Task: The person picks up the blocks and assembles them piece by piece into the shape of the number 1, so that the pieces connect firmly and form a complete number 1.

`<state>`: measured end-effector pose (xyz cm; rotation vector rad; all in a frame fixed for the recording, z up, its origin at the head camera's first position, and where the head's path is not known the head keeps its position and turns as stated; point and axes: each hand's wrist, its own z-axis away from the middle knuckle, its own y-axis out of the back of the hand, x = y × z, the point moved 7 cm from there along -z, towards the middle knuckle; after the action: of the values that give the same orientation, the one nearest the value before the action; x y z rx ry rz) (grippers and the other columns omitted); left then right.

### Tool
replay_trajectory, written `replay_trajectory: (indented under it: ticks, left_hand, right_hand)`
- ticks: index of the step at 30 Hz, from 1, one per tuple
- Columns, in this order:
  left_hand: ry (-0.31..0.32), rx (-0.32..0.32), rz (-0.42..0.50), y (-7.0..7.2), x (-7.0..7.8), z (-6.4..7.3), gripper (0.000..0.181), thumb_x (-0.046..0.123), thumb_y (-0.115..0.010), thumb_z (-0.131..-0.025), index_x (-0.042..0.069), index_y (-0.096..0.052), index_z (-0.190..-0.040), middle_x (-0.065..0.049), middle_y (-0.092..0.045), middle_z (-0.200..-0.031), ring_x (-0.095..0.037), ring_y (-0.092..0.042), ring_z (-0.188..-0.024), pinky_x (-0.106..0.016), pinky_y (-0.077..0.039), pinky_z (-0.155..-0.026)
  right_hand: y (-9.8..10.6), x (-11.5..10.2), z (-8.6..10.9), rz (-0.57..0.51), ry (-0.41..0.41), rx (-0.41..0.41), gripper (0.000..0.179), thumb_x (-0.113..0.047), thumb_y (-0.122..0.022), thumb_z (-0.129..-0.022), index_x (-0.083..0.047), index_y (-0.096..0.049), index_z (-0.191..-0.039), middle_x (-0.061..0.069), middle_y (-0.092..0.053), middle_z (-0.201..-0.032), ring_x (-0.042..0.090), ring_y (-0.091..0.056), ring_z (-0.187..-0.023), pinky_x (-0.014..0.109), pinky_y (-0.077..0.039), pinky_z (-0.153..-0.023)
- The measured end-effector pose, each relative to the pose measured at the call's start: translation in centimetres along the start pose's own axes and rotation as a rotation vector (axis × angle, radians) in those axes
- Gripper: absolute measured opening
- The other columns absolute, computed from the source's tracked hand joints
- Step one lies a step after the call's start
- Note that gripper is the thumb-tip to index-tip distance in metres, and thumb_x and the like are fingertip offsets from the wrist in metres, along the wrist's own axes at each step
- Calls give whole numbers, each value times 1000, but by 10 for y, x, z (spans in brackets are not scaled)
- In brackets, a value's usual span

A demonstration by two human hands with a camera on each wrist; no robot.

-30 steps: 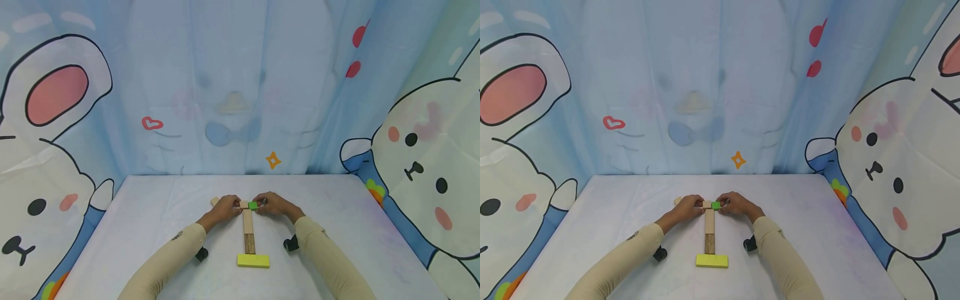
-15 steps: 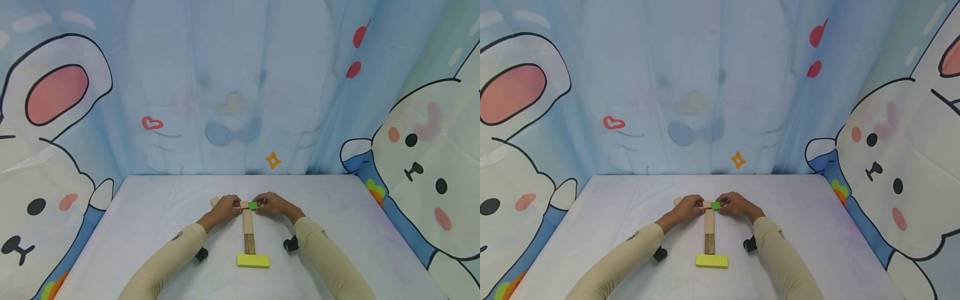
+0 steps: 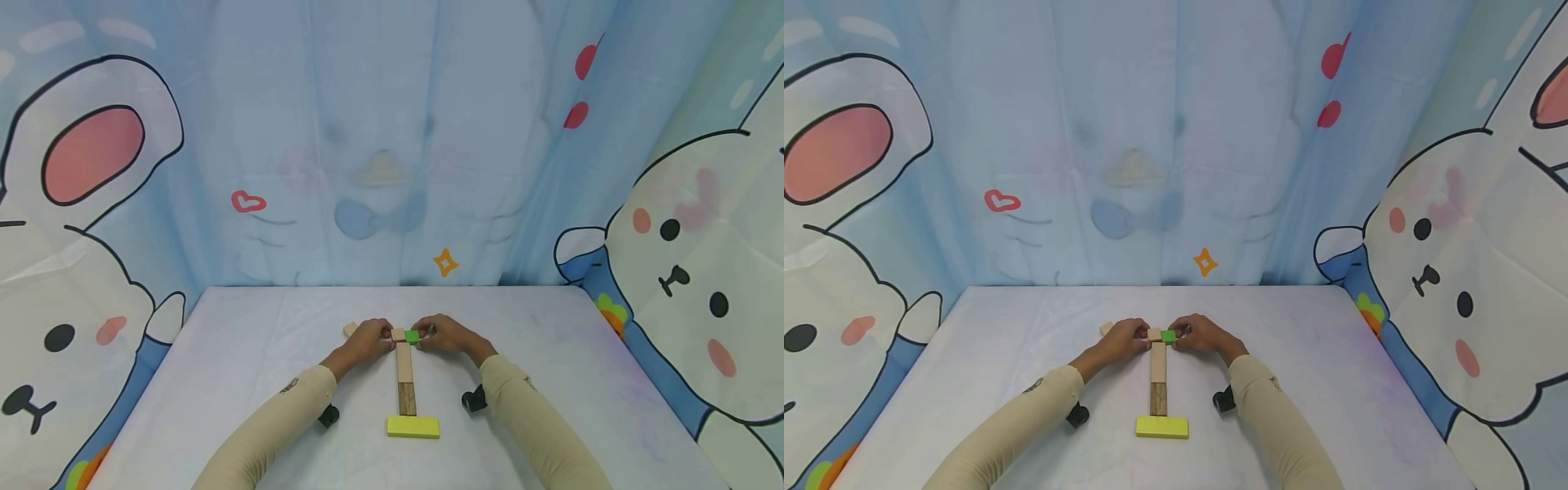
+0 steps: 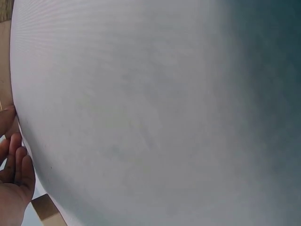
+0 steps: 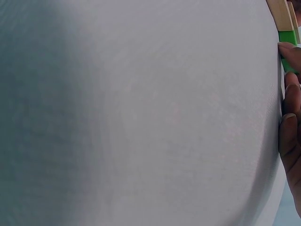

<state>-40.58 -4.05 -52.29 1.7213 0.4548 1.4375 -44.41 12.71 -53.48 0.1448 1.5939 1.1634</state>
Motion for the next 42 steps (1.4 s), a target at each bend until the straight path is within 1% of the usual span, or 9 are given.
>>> replay_trajectory:
  ticks: [6, 9, 15, 21, 25, 29, 35, 39, 42]
  left_hand:
    - [10, -1, 2, 1, 0, 1, 31, 15, -71, -94, 0, -64, -120, -6, -66, -103, -16, -59, -94, -36, -51, -87]
    - [19, -2, -3, 2, 1, 3, 34, 15, -71, -94, -1, -63, -122, -7, -65, -104, -17, -58, -96, -37, -51, -89]
    - [22, 1, -33, 4, -2, 6, 36, 16, -72, -93, -1, -62, -123, -8, -65, -105, -18, -60, -97, -38, -51, -90]
    - [32, 10, -35, 8, -4, 12, 38, 18, -72, -94, 0, -62, -125, -7, -65, -108, -18, -60, -99, -37, -51, -90]
    - [16, 35, -28, 15, -3, 17, 41, 21, -72, -93, 1, -61, -127, -9, -66, -110, -20, -61, -101, -38, -52, -90]
    - [-5, 75, -1, 24, -5, 21, 48, 28, -73, -93, 1, -60, -130, -10, -65, -113, -23, -62, -104, -39, -52, -90]
    - [-59, 153, 1, 35, -14, 24, 53, 34, -72, -93, 2, -57, -133, -11, -62, -119, -24, -62, -110, -39, -52, -93]
    - [-87, 196, -8, 44, -17, 28, 55, 33, -72, -93, 0, -56, -134, -14, -60, -123, -29, -61, -114, -44, -50, -96]
    - [-81, 203, -16, 49, -21, 31, 58, 34, -72, -92, -2, -56, -134, -17, -59, -127, -32, -59, -118, -47, -47, -101]
  right_hand:
    - [1, -3, 1, 7, 17, -6, 34, -19, -77, -88, -6, -70, -119, 1, -64, -96, 15, -51, -85, 32, -44, -78]
    - [1, -3, 1, 8, 14, -5, 34, -19, -77, -88, -6, -70, -119, 1, -64, -96, 15, -52, -85, 31, -44, -77]
    - [-1, 1, 0, 18, -25, -1, 35, -20, -77, -88, -8, -70, -120, 0, -64, -98, 14, -52, -86, 31, -44, -77]
    - [-1, 2, 0, 21, -79, 4, 33, -20, -77, -89, -11, -70, -120, -2, -63, -98, 15, -52, -88, 32, -44, -80]
    - [0, 0, 1, 23, -68, 7, 34, -19, -77, -89, -9, -70, -120, 0, -63, -98, 16, -52, -88, 32, -44, -79]
    - [0, 0, 1, 22, -63, 9, 34, -20, -78, -88, -8, -70, -120, 1, -64, -98, 16, -52, -88, 32, -44, -79]
    - [-1, 0, 2, 23, -65, 11, 35, -21, -78, -88, -9, -70, -120, 0, -64, -98, 15, -52, -87, 32, -45, -78]
    - [-1, -2, 2, 18, -51, 16, 35, -20, -78, -88, -8, -70, -120, -1, -63, -97, 15, -52, -86, 32, -44, -78]
    - [0, -2, 1, 9, -45, 16, 34, -19, -77, -88, -8, -70, -120, -1, -63, -96, 16, -52, -86, 32, -45, -78]
